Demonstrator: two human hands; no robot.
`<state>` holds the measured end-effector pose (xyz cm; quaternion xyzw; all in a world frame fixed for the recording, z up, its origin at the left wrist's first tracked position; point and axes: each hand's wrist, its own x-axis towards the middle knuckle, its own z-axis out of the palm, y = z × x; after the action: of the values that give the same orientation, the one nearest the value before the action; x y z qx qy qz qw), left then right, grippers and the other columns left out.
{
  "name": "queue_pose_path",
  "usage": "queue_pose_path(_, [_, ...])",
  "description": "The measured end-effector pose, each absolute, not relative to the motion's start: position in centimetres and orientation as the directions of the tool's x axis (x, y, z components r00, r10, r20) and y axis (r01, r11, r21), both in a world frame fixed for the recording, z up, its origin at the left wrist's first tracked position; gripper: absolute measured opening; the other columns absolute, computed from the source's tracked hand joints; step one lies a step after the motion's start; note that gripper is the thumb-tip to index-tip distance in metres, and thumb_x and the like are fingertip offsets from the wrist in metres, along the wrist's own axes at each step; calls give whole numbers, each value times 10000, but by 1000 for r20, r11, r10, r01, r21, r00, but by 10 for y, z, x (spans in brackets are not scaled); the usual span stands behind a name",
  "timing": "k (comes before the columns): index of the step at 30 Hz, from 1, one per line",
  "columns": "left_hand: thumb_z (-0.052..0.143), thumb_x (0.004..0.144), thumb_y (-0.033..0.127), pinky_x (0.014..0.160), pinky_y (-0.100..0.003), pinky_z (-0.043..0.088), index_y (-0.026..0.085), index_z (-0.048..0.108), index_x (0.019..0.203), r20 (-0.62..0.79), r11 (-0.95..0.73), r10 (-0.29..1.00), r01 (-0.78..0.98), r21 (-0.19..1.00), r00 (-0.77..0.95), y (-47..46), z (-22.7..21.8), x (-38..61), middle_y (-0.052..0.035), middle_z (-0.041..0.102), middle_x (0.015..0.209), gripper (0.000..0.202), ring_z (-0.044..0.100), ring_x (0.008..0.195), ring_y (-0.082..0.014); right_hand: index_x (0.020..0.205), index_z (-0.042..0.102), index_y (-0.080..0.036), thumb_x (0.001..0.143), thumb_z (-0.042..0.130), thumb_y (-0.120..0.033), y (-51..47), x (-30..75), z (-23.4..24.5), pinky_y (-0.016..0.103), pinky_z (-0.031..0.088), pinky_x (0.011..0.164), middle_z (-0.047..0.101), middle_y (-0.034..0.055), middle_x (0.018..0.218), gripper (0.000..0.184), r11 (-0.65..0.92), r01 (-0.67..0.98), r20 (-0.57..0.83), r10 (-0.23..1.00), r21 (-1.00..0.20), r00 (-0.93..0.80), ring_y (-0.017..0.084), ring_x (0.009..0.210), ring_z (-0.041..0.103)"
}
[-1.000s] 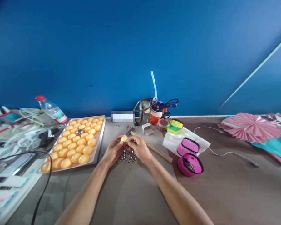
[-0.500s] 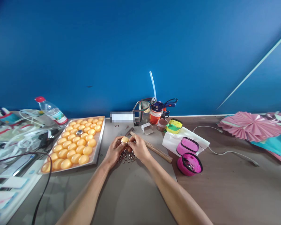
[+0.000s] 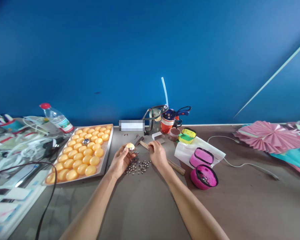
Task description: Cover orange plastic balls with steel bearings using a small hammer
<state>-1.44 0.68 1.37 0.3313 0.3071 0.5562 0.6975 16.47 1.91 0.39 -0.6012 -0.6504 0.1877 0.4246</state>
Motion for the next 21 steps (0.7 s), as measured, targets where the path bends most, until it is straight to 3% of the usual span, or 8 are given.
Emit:
queue_pose_path(4, [640,763,367,793,-369,486,164,602,950,-35,139,985,-650,747,170,10,14,-17,-31,656,779,279,600,618,-113,998,606,-174,800,499,-205,17,169,-5,351,353,814,595,125,988,227,74,917,243,970,-393,26,252,949,513])
queue_pose_path(7, [639,756,402,815,-397,482,158,611,910,-52,152,985,-686,712,165,10,12,-17,-29,659,747,290,593,606,-113,1037,602,-185,809,520,-232,15,169,-5,356,344,806,587,134,1040,247,33,963,145,989,-267,6,268,983,506])
queue_pose_path(15, [587,768,486,792,-384,489,124,618,843,-85,182,981,-680,710,173,10,14,-16,-30,617,687,371,555,569,-106,962,605,-153,846,468,-198,15,168,0,332,367,773,602,135,963,186,92,975,157,986,-202,-61,253,933,549])
queue_pose_path(21, [573,755,532,712,-342,502,141,579,763,-144,174,984,-709,683,102,13,14,-17,-5,583,622,392,501,492,-87,966,590,-161,908,341,-215,11,165,10,259,380,628,606,100,912,262,157,921,257,964,-356,-65,169,718,578])
